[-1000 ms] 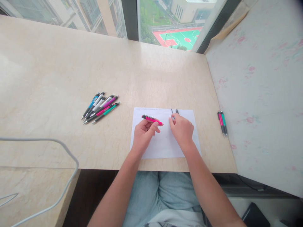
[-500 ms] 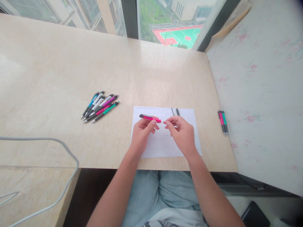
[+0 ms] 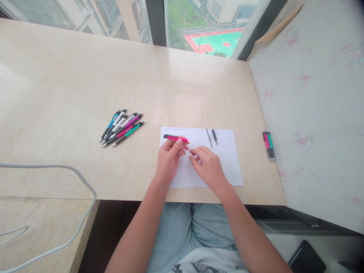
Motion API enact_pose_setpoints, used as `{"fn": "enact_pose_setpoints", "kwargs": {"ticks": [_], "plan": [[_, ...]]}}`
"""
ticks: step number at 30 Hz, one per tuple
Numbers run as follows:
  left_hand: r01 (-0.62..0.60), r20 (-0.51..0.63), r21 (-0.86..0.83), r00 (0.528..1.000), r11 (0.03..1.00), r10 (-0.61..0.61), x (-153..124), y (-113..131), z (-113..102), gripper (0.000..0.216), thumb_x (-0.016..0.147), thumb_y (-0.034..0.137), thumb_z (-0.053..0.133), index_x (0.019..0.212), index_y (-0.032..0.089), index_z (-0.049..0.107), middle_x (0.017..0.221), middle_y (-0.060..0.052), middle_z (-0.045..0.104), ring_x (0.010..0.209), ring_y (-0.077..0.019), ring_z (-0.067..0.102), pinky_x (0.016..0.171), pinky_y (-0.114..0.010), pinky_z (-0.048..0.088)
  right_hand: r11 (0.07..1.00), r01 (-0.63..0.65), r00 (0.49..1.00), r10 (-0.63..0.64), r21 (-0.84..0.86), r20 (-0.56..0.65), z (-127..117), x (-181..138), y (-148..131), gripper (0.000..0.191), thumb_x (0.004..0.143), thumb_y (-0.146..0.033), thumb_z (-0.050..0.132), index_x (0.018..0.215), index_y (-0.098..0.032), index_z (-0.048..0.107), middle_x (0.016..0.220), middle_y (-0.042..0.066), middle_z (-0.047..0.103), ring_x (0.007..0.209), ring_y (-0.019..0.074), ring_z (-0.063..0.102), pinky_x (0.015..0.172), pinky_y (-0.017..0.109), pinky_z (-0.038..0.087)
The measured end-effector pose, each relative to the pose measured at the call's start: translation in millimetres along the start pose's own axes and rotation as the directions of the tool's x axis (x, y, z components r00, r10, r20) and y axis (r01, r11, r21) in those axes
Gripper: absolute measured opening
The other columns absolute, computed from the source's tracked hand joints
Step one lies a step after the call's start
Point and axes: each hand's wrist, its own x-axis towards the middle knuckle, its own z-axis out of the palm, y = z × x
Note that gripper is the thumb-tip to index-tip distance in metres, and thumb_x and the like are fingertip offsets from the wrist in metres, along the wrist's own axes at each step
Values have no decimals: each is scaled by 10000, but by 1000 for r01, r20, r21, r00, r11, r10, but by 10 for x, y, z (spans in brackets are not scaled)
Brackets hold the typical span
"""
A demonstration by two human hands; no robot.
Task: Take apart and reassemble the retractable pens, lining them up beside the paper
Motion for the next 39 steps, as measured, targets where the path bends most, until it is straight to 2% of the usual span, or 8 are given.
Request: {"fn": "enact_pose_setpoints", "kwargs": {"ticks": [4, 9, 13, 17, 20, 24, 30, 39], "plan": [[-12, -23, -53, 1000, 998, 11, 9, 11, -16, 230, 825, 377, 734, 905, 167, 687, 869, -54, 701, 694, -102, 636, 594, -221, 484, 989, -12, 997, 24, -150, 79, 128, -18, -147, 175, 908, -226, 582, 1048, -198, 684, 982, 49, 686, 861, 179, 643, 764, 295, 481], [-58, -98, -179, 994, 982, 41, 24, 43, -30, 220, 810, 362, 752, 902, 177, 678, 818, -28, 685, 670, -84, 622, 592, -197, 487, 956, -38, 990, 77, -292, 121, 210, 14, -243, 188, 952, -292, 533, 1046, -229, 684, 995, 46, 672, 878, 186, 635, 633, 277, 415], [-36, -88, -257, 996, 966, 14, 20, 40, -28, 205, 792, 325, 776, 885, 163, 690, 794, -19, 678, 663, -71, 616, 582, -170, 469, 941, -18, 986, 73, -338, 151, 209, 36, -267, 173, 963, -253, 524, 961, -235, 696, 959, 41, 669, 834, 172, 624, 588, 269, 367], [-20, -88, -273, 996, 962, -4, 10, 40, -20, 196, 783, 306, 784, 879, 157, 701, 789, -21, 681, 659, -75, 618, 587, -174, 469, 949, 15, 988, 35, -315, 152, 219, 54, -247, 224, 974, -214, 495, 889, -215, 703, 932, 56, 678, 850, 179, 624, 622, 271, 396], [-12, -89, -282, 996, 959, -14, 5, 53, -19, 184, 784, 299, 782, 876, 158, 708, 785, -21, 685, 658, -76, 619, 592, -176, 470, 978, 35, 994, -13, -206, 109, 214, 55, -190, 246, 977, -195, 473, 891, -198, 703, 919, 69, 695, 871, 189, 635, 690, 285, 450], [2, -66, -287, 998, 958, -22, -1, 63, -15, 183, 786, 297, 784, 885, 157, 720, 789, -24, 690, 673, -77, 627, 615, -176, 475, 991, -38, 998, 43, 130, -41, 103, 34, -80, 132, 913, -178, 570, 936, -201, 698, 895, 41, 722, 779, 157, 654, 685, 276, 506], [54, 42, -243, 998, 969, -45, -25, 31, 14, 190, 799, 304, 778, 895, 145, 737, 754, -33, 676, 665, -84, 617, 574, -173, 436, 832, -134, 953, 256, 538, -160, -144, 14, -40, 99, 850, -276, 684, 916, -219, 730, 871, 27, 734, 784, 155, 690, 707, 285, 576], [110, 144, -192, 986, 975, -83, -50, 9, 25, 191, 807, 305, 777, 913, 150, 749, 761, -33, 658, 688, -96, 602, 621, -204, 454, 796, -81, 945, 252, 600, -206, -142, 51, -168, 116, 862, -256, 682, 955, -238, 749, 916, 22, 745, 827, 150, 693, 753, 294, 583]]}}
